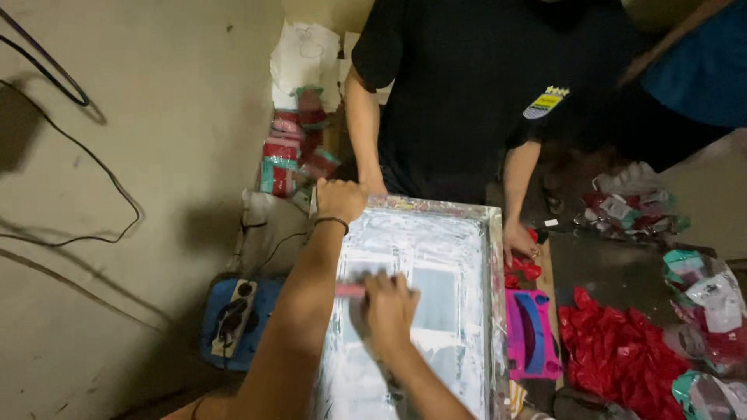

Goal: The person uses a small roller to spread a white adhesive or paste onto a rectangular frame placed on a table. The person repeatedly rolls the tool back and forth across the surface to distribute the material. Two other people stand nearby, one holding a red balloon.

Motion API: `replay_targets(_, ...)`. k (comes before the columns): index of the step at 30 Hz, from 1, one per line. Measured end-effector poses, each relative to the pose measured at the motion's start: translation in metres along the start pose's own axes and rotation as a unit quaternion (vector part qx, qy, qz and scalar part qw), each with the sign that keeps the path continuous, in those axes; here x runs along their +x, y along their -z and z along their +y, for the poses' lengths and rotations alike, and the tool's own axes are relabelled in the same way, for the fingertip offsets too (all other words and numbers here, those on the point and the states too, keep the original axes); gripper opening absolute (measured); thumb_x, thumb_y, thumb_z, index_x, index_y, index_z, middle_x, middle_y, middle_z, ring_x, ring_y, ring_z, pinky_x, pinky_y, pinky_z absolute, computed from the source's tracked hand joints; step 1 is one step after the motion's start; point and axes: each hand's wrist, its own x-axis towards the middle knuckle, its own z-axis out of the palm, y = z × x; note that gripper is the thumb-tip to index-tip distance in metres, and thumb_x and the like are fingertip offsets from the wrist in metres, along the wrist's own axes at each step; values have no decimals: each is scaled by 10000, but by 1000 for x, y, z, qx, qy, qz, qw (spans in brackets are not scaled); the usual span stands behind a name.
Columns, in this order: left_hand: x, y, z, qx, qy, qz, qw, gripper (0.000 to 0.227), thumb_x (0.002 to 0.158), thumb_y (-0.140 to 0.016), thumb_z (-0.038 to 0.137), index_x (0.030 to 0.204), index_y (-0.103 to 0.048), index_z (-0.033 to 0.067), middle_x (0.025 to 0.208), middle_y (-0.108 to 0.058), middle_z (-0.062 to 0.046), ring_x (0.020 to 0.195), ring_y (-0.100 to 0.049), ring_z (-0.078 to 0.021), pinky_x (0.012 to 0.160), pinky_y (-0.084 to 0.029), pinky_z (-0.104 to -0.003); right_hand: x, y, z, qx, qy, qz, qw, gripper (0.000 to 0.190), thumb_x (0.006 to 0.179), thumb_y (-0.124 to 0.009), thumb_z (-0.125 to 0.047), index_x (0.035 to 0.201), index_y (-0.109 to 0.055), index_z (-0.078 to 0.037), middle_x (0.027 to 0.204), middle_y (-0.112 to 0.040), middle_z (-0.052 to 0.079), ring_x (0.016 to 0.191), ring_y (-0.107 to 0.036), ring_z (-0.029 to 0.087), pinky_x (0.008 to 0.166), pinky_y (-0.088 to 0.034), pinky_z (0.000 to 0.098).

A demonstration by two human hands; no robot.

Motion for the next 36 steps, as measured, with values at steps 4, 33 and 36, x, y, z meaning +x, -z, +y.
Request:
replay_targets(4,-1,-12,-2,-13,-7,79,997,530,1030,-474,455,812,-863,170,819,-815,-88,820,-790,-328,870,-430,-553,-71,7,-16,61,17,66,996,439,713,-747,-331,1149,-791,-361,1241,-751,-79,1065,-577,263,770,-366,507)
replay_targets(33,-119,216,17,147,-91,349,921,380,1032,-577,228,677,-711,239,639,-727,-36,675,-758,-302,668,-421,-426,-174,99,117,389,-166,351,835,425,650,-974,-59,1035,-863,-202,1010,-845,66,991,-750,349,944,-548,432)
replay_targets(36,-100,196,9,88,-75,370,922,433,1042,-525,319,681,-749,236,691,-770,-82,710,-781,-365,632,-407,-506,-172,148,93,357,-142,336,860,364,655,-946,-60,983,-853,-189,963,-845,44,967,-764,329,912,-570,430)
